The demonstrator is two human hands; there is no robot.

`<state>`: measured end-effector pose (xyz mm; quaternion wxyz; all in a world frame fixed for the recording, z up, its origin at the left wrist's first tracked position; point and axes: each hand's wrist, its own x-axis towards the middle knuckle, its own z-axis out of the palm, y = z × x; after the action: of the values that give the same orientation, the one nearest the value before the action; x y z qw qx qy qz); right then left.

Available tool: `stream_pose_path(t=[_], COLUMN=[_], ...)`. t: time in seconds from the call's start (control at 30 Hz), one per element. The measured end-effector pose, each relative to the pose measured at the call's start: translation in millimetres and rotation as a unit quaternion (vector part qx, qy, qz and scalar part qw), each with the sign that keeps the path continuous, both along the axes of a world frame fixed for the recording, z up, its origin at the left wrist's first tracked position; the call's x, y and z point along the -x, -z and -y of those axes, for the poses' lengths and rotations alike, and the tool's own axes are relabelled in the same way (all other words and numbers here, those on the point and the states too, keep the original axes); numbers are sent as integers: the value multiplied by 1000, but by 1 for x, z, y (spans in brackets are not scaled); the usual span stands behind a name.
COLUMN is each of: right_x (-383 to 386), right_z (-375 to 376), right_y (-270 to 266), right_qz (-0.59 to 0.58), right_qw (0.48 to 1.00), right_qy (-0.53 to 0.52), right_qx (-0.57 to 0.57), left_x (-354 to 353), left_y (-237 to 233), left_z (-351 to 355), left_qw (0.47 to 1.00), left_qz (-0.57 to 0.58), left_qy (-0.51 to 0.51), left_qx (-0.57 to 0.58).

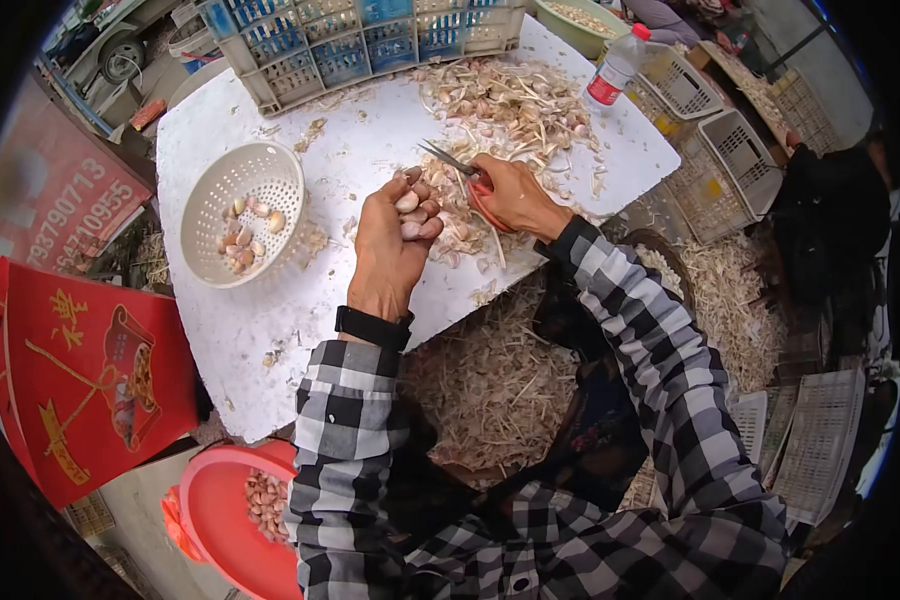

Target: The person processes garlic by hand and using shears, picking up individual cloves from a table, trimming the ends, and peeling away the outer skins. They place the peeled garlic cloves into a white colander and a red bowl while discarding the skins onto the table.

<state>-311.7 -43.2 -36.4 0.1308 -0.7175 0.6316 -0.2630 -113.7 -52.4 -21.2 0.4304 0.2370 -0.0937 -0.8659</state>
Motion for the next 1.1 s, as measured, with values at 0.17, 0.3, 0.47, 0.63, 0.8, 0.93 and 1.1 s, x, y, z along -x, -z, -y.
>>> stream_pose_path(t=[0.17,0.3,0.47,0.63,0.8,0.93,1.1], right_x=[-4,16,19,3,-11,-6,4], right_z=[5,6,-22,-41,-49,-51,-73], right_y=[3,-10,-52,-53,-53,-53,-62], right_qz=[1,105,427,485,436,263,101], right_qw=[1000,992,895,862,896,963,993], right_qy=[-3,73,25,6,20,47,36], right_qx=[-18,-21,-125,-146,-86,22,-47], left_x=[-1,4,19,29,31,31,30], left_y=[-12,-9,-6,-8,-3,-6,-13], left_z=[-4,-7,-18,-27,-25,-24,-22], left_qw=[999,999,991,971,973,966,912], left_qz=[22,34,106,148,133,177,319], left_qy=[-37,-12,80,140,121,73,16], left_qx=[-15,-17,37,125,143,176,258])
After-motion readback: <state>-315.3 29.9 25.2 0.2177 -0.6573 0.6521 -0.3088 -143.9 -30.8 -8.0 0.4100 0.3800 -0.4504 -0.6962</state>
